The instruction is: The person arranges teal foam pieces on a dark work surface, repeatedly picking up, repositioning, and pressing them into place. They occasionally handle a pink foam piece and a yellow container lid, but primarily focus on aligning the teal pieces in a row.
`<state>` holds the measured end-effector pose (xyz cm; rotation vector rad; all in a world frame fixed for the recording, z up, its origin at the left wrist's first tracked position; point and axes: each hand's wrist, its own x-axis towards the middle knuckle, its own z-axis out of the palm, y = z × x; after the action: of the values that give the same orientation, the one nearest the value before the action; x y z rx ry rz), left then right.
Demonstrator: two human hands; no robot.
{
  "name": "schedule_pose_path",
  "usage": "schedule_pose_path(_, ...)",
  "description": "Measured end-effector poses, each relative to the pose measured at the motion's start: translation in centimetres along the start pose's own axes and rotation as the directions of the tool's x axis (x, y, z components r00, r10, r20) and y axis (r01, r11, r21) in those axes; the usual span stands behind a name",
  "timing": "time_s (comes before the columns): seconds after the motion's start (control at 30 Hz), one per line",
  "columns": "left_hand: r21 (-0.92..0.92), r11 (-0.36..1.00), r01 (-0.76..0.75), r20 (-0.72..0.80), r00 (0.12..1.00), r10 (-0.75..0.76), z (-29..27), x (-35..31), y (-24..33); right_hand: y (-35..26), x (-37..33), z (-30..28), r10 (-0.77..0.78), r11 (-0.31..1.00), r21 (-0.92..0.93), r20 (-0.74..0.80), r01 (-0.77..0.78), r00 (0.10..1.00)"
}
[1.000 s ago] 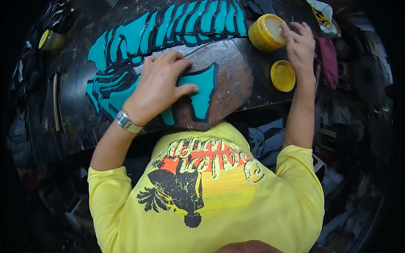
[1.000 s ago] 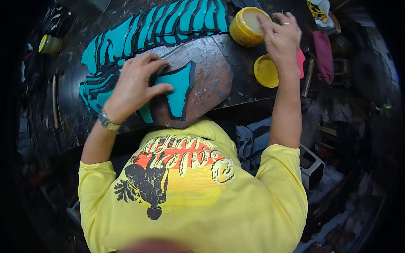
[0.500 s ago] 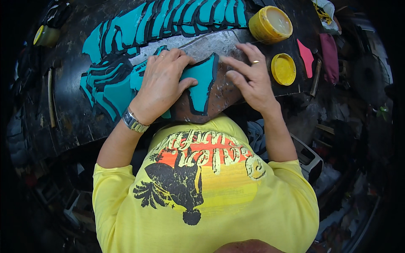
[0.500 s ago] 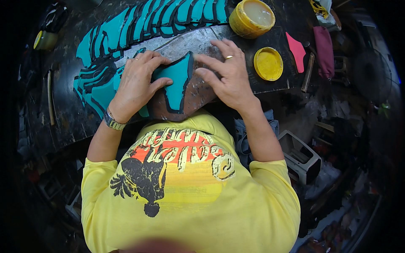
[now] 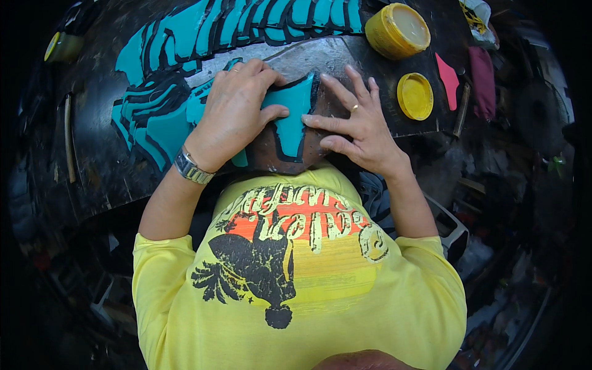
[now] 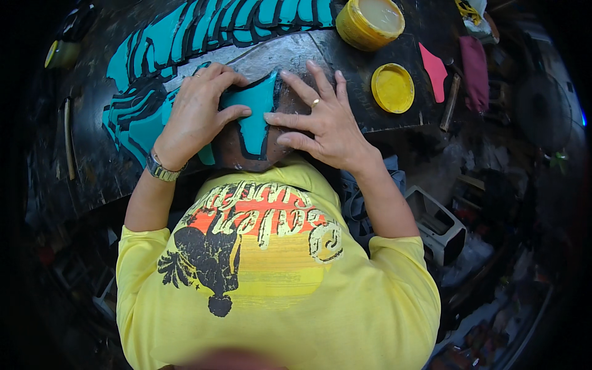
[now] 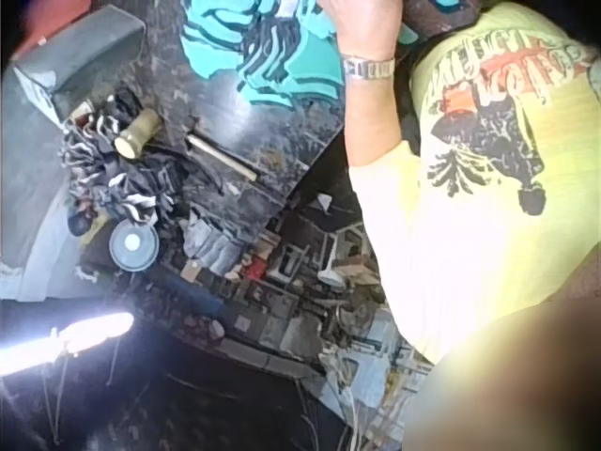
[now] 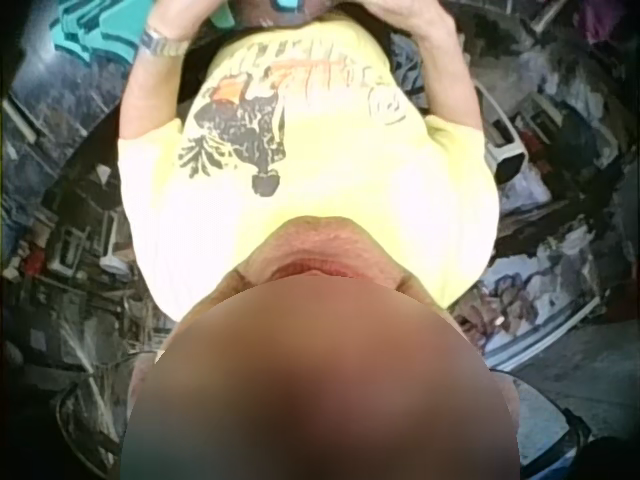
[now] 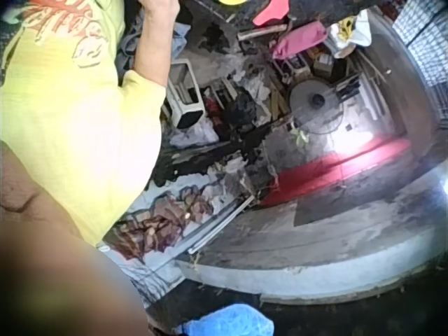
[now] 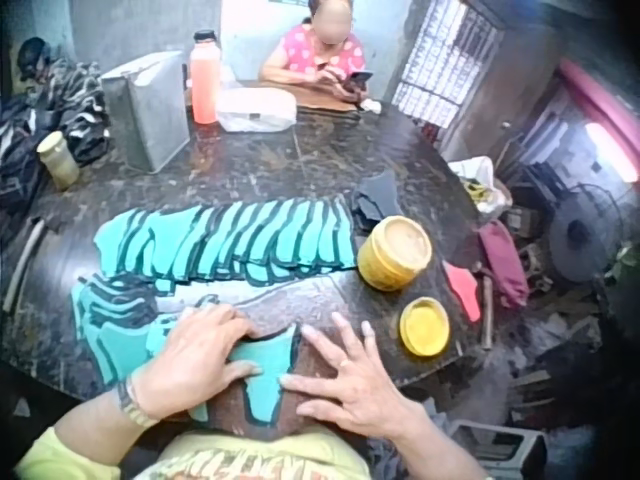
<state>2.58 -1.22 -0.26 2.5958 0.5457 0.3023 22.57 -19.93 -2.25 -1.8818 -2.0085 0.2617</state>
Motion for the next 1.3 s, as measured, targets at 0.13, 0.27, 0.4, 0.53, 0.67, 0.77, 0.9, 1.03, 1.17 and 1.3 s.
schedule_pose_path(0.13,-0.016,1.0,-0.006,0.002,1.0,0.006,-0.1,0.3,0.0,1.1,1.8,0.7,0.114,0.993,-0.011,-0.113,-0.116,0.987)
schedule_pose_path(0.27,-0.007,0.999,0.037,0.012,0.999,-0.037,-0.2,0.4,0.1,0.6,2.2,0.8,0.078,0.986,-0.146,-0.047,-0.084,0.996)
schedule_pose_path(0.4,-0.085,0.995,0.057,0.024,0.998,-0.055,-0.4,1.0,0.0,-1.4,0.2,0.1,0.063,0.995,-0.082,0.076,-0.056,0.995)
schedule_pose_path(0.53,-0.278,0.96,0.031,0.045,0.999,-0.019,-1.3,2.1,0.0,-1.1,-0.6,-0.9,0.065,0.969,0.245,-0.118,-0.034,0.991)
schedule_pose_path(0.67,-0.491,0.869,0.057,-0.077,0.991,-0.109,-4.7,2.0,-1.1,0.3,-0.4,-1.8,0.26,0.874,0.486,-0.428,-0.022,0.866)
schedule_pose_path(0.77,-0.234,0.972,-0.012,-0.215,0.976,-0.04,-6.2,1.4,-1.4,0.3,-0.2,-1.0,0.246,0.891,0.453,-0.438,-0.024,0.865)
schedule_pose_path(0.9,-0.003,0.996,-0.091,-0.048,0.995,0.091,-3.2,-0.6,1.1,-1.2,-0.5,1.7,0.291,0.836,0.548,-0.459,0.009,0.839)
schedule_pose_path(1.03,0.013,1.0,-0.022,-0.037,0.999,0.022,-0.1,-1.5,2.7,-3.6,-0.2,3.5,0.397,0.727,0.686,-0.462,0.036,0.793)
schedule_pose_path(1.17,-0.081,0.997,0.0,0.06,0.998,0.004,0.5,-1.0,2.4,-4.3,0.1,3.2,0.285,0.831,0.555,-0.471,0.03,0.835)
schedule_pose_path(1.3,-0.072,0.997,-0.011,0.066,0.998,0.015,0.6,-1.0,2.8,-2.9,0.1,1.4,0.359,0.823,0.564,-0.425,-0.066,0.831)
